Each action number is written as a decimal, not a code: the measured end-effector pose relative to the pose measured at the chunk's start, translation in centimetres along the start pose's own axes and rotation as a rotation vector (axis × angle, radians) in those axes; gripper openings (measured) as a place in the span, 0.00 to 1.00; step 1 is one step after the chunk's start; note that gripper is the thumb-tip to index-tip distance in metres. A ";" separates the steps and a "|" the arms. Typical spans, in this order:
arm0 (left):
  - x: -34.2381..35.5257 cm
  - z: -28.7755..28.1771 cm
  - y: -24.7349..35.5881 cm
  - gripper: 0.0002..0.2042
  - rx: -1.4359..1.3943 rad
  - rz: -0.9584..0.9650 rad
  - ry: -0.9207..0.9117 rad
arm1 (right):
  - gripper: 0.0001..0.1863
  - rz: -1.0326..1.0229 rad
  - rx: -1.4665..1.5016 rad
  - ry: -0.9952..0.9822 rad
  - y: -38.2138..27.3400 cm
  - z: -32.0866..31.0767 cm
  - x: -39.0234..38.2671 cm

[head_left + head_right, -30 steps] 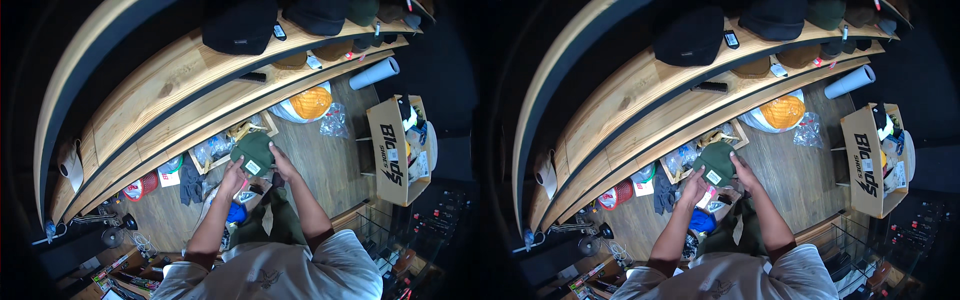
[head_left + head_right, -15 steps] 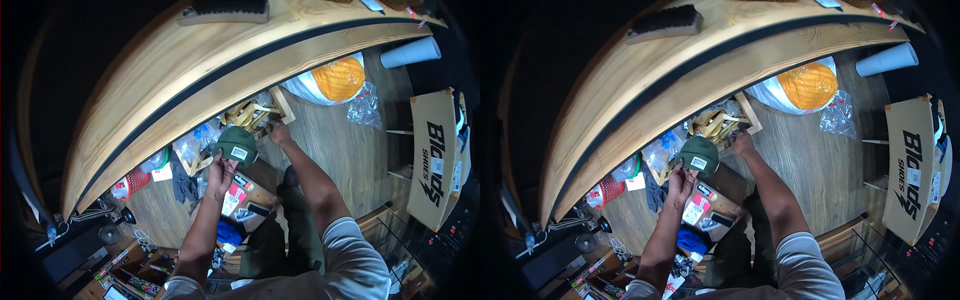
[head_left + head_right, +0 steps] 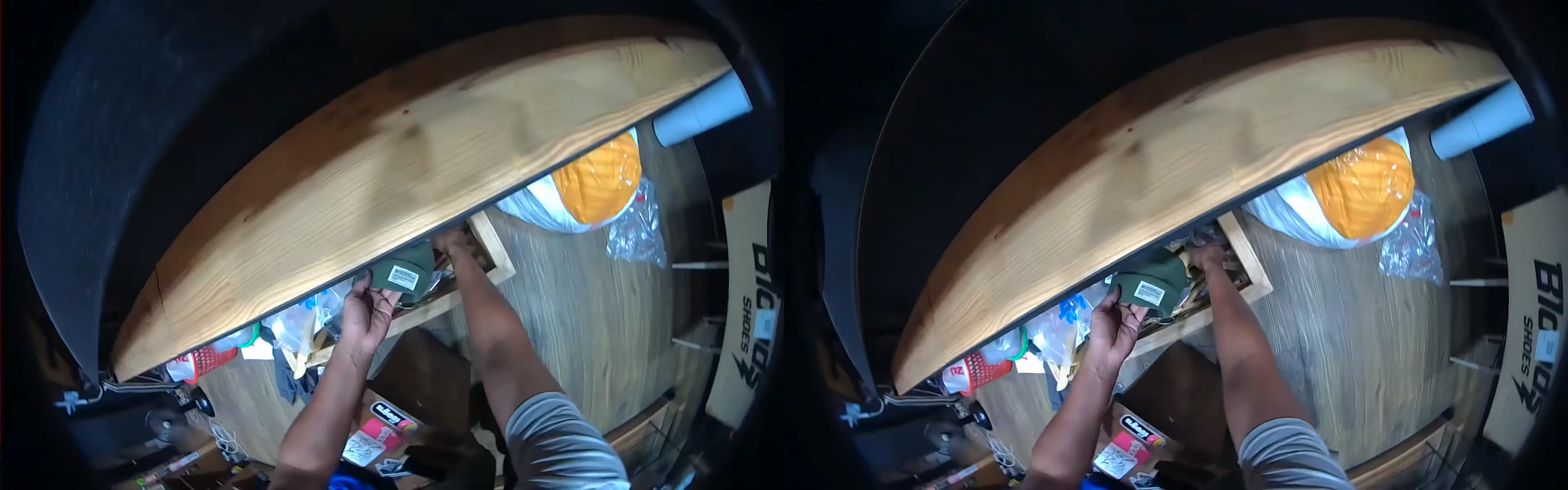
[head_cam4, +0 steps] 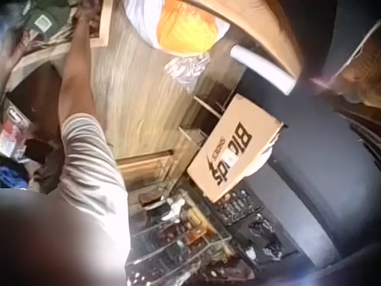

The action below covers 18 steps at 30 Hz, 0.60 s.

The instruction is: The recorder cleans hats with a brush, removes them from a box, and places them onto shelves.

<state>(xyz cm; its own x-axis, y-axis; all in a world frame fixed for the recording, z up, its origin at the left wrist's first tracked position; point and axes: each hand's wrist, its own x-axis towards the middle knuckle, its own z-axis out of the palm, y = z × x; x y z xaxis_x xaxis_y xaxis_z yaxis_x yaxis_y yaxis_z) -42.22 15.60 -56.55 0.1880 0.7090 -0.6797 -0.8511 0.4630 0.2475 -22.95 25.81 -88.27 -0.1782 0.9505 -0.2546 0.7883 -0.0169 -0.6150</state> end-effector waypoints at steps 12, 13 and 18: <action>0.4 -1.3 0.8 0.17 -0.018 0.045 -0.056 | 0.32 0.357 0.174 0.141 -10.0 -9.2 -5.2; -0.1 -1.6 1.1 0.17 -0.021 0.061 -0.053 | 0.32 0.405 0.179 0.192 -12.7 -10.5 -6.0; -0.8 -2.2 1.7 0.17 -0.011 0.087 -0.053 | 0.21 0.368 0.066 0.366 -14.1 -9.8 -8.1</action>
<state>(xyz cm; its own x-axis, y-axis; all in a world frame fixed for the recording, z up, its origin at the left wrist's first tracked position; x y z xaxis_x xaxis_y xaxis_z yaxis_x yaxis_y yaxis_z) -44.89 14.70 -57.10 0.1382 0.7735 -0.6186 -0.8709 0.3924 0.2960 -26.86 21.45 -70.17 0.3300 0.9242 -0.1923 0.7195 -0.3781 -0.5825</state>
